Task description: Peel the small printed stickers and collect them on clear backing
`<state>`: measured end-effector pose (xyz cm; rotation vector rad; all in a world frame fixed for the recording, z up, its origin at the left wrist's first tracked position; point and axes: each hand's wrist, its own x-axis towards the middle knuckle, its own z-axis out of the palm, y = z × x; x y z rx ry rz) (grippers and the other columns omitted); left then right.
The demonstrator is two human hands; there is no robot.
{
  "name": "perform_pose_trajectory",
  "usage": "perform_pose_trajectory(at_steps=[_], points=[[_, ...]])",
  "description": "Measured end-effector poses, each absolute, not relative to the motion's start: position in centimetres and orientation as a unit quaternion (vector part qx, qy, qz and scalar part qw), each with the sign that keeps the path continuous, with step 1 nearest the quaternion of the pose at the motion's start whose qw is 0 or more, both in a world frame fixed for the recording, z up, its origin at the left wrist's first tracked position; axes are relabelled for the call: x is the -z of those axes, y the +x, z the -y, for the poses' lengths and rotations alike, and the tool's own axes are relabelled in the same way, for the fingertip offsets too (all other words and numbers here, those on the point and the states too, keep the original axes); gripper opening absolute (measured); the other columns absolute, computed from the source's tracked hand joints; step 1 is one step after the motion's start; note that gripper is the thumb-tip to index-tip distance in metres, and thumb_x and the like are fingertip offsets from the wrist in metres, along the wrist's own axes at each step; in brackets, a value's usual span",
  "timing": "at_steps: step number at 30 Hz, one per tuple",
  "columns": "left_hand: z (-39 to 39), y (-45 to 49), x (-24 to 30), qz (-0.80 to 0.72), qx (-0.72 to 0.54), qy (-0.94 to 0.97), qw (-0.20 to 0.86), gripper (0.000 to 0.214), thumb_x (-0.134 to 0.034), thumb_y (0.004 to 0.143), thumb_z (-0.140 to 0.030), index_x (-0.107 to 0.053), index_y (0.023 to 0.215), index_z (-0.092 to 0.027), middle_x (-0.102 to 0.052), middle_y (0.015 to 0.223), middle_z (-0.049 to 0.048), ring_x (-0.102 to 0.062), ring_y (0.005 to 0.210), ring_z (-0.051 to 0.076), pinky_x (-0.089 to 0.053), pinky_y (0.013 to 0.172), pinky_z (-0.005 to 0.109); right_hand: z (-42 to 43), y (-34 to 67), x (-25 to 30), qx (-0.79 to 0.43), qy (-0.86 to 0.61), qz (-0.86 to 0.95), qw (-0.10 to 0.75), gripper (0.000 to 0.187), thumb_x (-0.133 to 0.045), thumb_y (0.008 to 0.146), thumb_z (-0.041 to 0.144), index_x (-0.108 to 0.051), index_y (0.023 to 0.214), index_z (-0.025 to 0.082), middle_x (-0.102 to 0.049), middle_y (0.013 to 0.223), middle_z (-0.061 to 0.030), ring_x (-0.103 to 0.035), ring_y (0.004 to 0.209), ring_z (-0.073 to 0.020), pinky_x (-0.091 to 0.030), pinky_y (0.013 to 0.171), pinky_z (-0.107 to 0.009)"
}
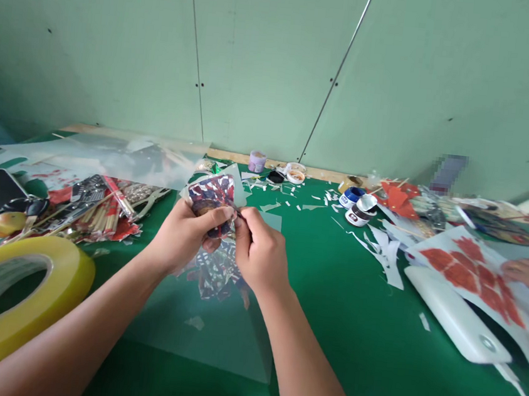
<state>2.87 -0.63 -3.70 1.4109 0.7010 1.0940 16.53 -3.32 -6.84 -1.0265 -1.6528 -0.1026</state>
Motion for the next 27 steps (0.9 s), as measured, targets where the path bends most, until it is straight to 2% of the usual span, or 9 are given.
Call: perform_pose_trajectory(at_steps=[7, 9, 12, 14, 16, 19, 22, 24, 27], points=[[0.9, 4.1, 4.2, -0.319, -0.513, 0.530, 0.594, 0.046, -0.051, 0.089, -0.054, -0.049, 0.060, -0.018, -0.042, 0.044, -0.0037, -0.036, 0.034, 0.007, -0.027, 0.035, 0.024, 3.4, 16.6, 7.0, 0.047, -0.436, 0.681, 0.586, 0.013, -0.045, 0.095, 0.017, -0.054, 0.086, 0.020, -0.048, 0.058, 0.0069, -0.042, 0.046, -0.0058, -0.033, 0.047, -0.017], [0.8, 4.2, 4.3, -0.332, -0.546, 0.519, 0.568, 0.036, -0.056, 0.087, -0.050, -0.052, 0.070, -0.018, -0.045, 0.050, -0.0040, -0.039, 0.039, 0.007, -0.030, 0.037, 0.022, 3.4, 16.7, 7.0, 0.035, -0.436, 0.683, 0.585, 0.013, -0.046, 0.095, 0.019, -0.054, 0.085, 0.020, -0.047, 0.058, 0.0070, -0.041, 0.046, -0.0058, -0.033, 0.047, -0.017], [0.6, 4.0, 4.3, -0.348, -0.600, 0.508, 0.511, 0.022, -0.063, 0.085, -0.037, -0.052, 0.096, -0.021, -0.054, 0.067, -0.0037, -0.048, 0.050, 0.007, -0.039, 0.045, 0.020, 3.5, 16.6, 6.9, 0.008, -0.435, 0.693, 0.574, 0.013, -0.047, 0.096, 0.021, -0.055, 0.086, 0.020, -0.046, 0.058, 0.0071, -0.041, 0.046, -0.0058, -0.034, 0.048, -0.016], [0.6, 3.8, 4.1, -0.339, -0.623, 0.519, 0.477, 0.034, -0.065, 0.084, -0.029, -0.046, 0.111, -0.024, -0.055, 0.069, -0.0046, -0.051, 0.052, 0.008, -0.042, 0.047, 0.020, 3.4, 16.6, 6.9, -0.008, -0.442, 0.699, 0.562, 0.014, -0.047, 0.096, 0.023, -0.055, 0.086, 0.019, -0.046, 0.057, 0.0072, -0.041, 0.046, -0.0060, -0.034, 0.048, -0.016], [0.6, 3.6, 3.9, -0.332, -0.635, 0.541, 0.441, 0.043, -0.066, 0.081, -0.023, -0.043, 0.117, -0.025, -0.052, 0.064, -0.0065, -0.050, 0.050, 0.009, -0.041, 0.047, 0.020, 3.3, 16.6, 7.0, -0.019, -0.454, 0.698, 0.554, 0.016, -0.047, 0.096, 0.025, -0.055, 0.085, 0.019, -0.045, 0.056, 0.0072, -0.041, 0.046, -0.0063, -0.033, 0.047, -0.017], [0.3, 3.0, 3.4, -0.347, -0.614, 0.581, 0.407, 0.032, -0.070, 0.076, -0.022, -0.051, 0.102, -0.023, -0.048, 0.058, -0.0074, -0.047, 0.047, 0.008, -0.039, 0.045, 0.021, 3.1, 16.7, 7.1, -0.029, -0.459, 0.697, 0.550, 0.018, -0.046, 0.096, 0.027, -0.053, 0.081, 0.020, -0.045, 0.055, 0.0068, -0.042, 0.045, -0.0069, -0.033, 0.046, -0.017], [-0.6, 2.2, 3.1, -0.347, -0.602, 0.579, 0.426, 0.031, -0.077, 0.068, -0.022, -0.048, 0.080, -0.021, -0.053, 0.063, -0.0054, -0.052, 0.053, 0.008, -0.043, 0.050, 0.021, 2.9, 17.1, 7.0, -0.034, -0.455, 0.697, 0.553, 0.018, -0.044, 0.096, 0.025, -0.053, 0.080, 0.020, -0.048, 0.055, 0.0060, -0.044, 0.046, -0.0074, -0.034, 0.047, -0.018], [-1.1, 1.7, 2.9, -0.329, -0.585, 0.576, 0.467, 0.035, -0.078, 0.066, -0.022, -0.046, 0.080, -0.020, -0.056, 0.066, -0.0049, -0.052, 0.054, 0.007, -0.044, 0.050, 0.020, 2.9, 17.4, 6.8, -0.040, -0.449, 0.703, 0.550, 0.017, -0.043, 0.095, 0.024, -0.054, 0.082, 0.020, -0.051, 0.056, 0.0054, -0.046, 0.046, -0.0077, -0.035, 0.047, -0.018], [-1.4, 1.2, 2.6, -0.299, -0.492, 0.616, 0.537, 0.025, -0.070, 0.073, -0.027, -0.050, 0.086, -0.018, -0.057, 0.066, -0.0039, -0.050, 0.050, 0.007, -0.042, 0.046, 0.019, 2.9, 17.6, 6.6, -0.052, -0.428, 0.717, 0.548, 0.016, -0.045, 0.094, 0.022, -0.057, 0.084, 0.019, -0.058, 0.063, 0.0028, -0.048, 0.050, -0.0080, -0.039, 0.051, -0.018]])
